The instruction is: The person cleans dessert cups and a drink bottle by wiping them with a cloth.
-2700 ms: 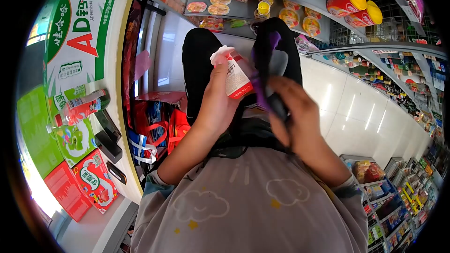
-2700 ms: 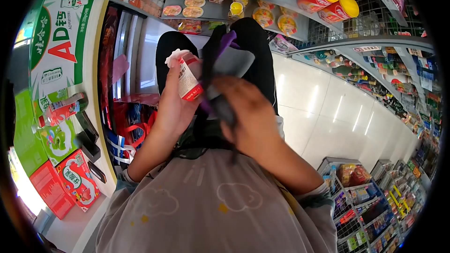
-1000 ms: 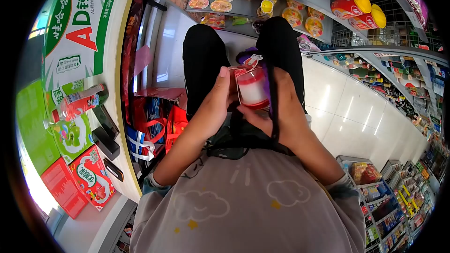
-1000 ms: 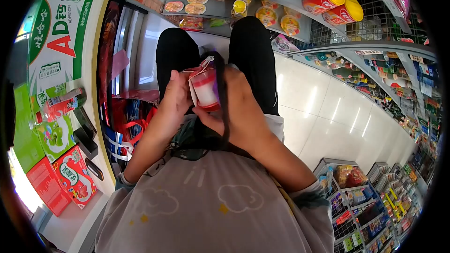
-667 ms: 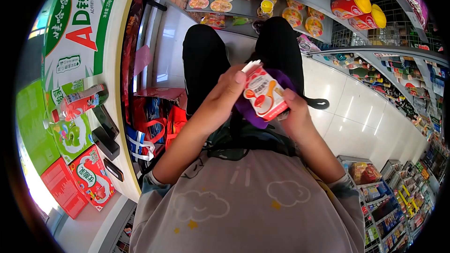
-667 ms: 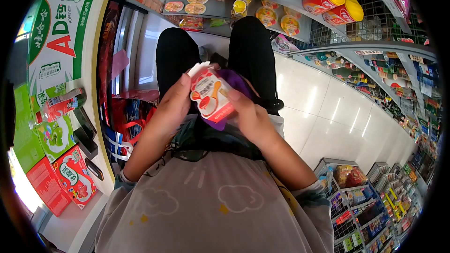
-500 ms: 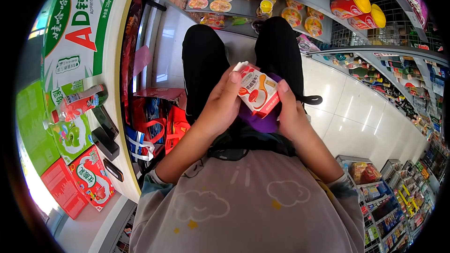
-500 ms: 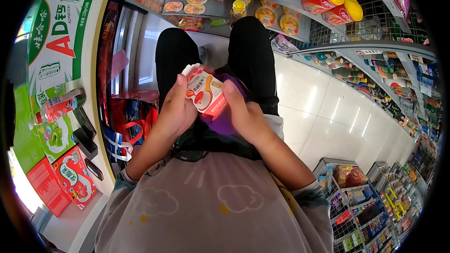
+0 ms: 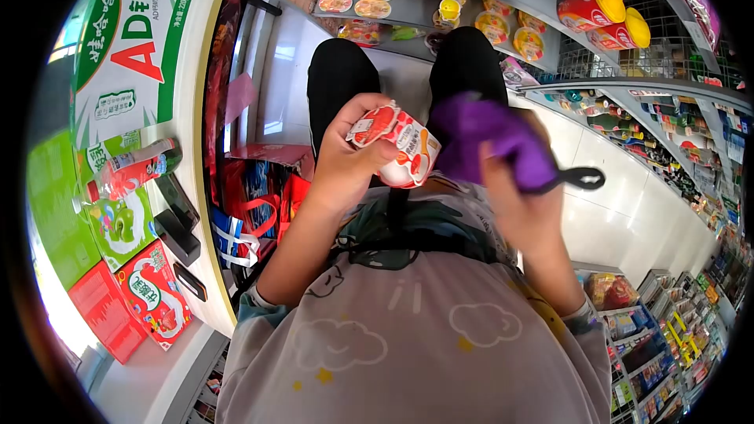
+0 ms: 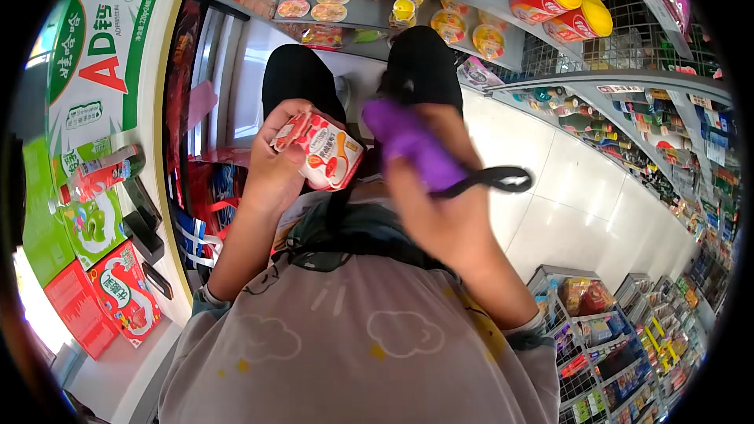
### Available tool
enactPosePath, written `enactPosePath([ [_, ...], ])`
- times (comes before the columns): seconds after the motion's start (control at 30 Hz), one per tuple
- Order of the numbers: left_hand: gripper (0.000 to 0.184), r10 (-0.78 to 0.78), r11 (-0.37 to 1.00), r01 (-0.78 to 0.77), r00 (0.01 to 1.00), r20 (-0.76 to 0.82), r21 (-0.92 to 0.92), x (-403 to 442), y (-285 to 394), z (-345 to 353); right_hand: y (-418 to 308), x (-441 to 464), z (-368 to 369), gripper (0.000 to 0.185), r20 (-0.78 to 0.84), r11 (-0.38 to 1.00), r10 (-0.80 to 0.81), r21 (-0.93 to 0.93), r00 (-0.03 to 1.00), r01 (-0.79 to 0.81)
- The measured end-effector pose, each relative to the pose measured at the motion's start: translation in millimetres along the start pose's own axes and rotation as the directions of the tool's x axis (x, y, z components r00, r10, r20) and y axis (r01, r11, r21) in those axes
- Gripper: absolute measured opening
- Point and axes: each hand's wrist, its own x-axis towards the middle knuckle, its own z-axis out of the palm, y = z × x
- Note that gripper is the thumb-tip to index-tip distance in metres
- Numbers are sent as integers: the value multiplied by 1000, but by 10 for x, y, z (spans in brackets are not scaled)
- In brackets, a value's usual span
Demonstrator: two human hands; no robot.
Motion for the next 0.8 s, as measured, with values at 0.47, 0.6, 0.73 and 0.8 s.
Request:
enactPosePath([
  [0.47, 100, 153, 887, -147, 988, 20, 438, -14, 122, 65, 242, -278, -35, 27, 206, 867, 371, 274, 905, -417],
  [0.6, 118, 69, 728, -200, 973, 220, 656, -67, 229, 118, 67, -161, -117, 22, -22, 993, 120, 27, 993, -119],
  [0.73, 120, -15, 473, -243, 959, 284, 847, -91, 248, 142, -66, 37, -49, 38, 504, 836, -338, -227, 795, 499],
  [0.8, 120, 19, 418, -344, 929, 370, 841, -81, 216, 57, -44, 2, 150, 53, 566, 856, -326, -163, 758, 490],
])
